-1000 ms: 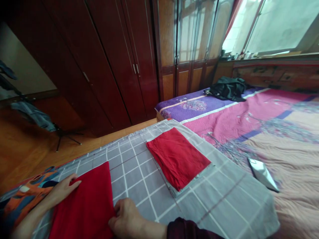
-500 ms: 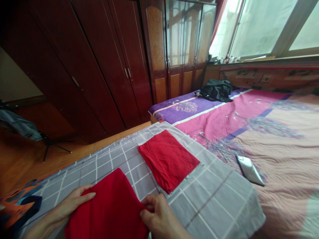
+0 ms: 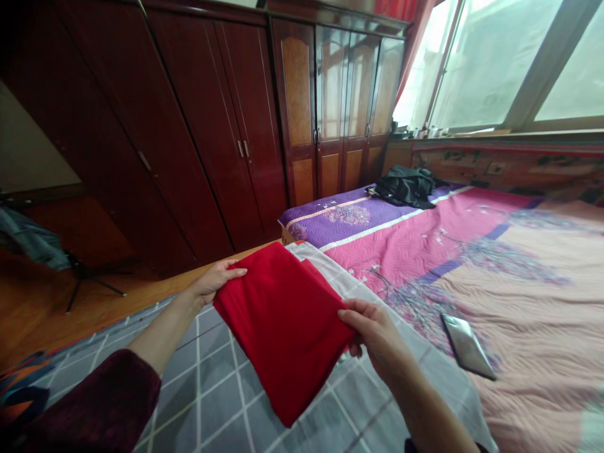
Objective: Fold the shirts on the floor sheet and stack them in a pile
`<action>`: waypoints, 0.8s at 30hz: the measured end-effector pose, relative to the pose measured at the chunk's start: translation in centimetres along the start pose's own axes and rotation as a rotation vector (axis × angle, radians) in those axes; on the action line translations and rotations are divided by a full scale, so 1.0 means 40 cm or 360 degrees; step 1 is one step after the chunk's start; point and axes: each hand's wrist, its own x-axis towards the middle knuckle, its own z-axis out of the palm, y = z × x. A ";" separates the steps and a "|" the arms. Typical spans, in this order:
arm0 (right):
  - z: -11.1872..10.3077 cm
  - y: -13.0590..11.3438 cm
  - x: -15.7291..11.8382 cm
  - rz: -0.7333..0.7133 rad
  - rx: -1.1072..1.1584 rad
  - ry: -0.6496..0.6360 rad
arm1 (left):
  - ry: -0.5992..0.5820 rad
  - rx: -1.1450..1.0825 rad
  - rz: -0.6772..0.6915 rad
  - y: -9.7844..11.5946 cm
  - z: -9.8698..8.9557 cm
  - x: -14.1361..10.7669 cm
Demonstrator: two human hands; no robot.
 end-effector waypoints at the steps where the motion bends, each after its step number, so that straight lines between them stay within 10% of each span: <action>1: -0.021 0.004 0.022 -0.0007 0.0006 0.0019 | 0.0016 0.0069 0.0010 0.002 0.014 0.033; 12: -0.139 0.196 0.173 0.0185 -0.0407 0.0250 | 0.0426 0.0632 0.0154 -0.214 0.061 0.182; 24: -0.165 0.194 0.156 0.0049 -0.0522 0.0428 | 0.0593 0.1083 0.0410 -0.213 0.089 0.234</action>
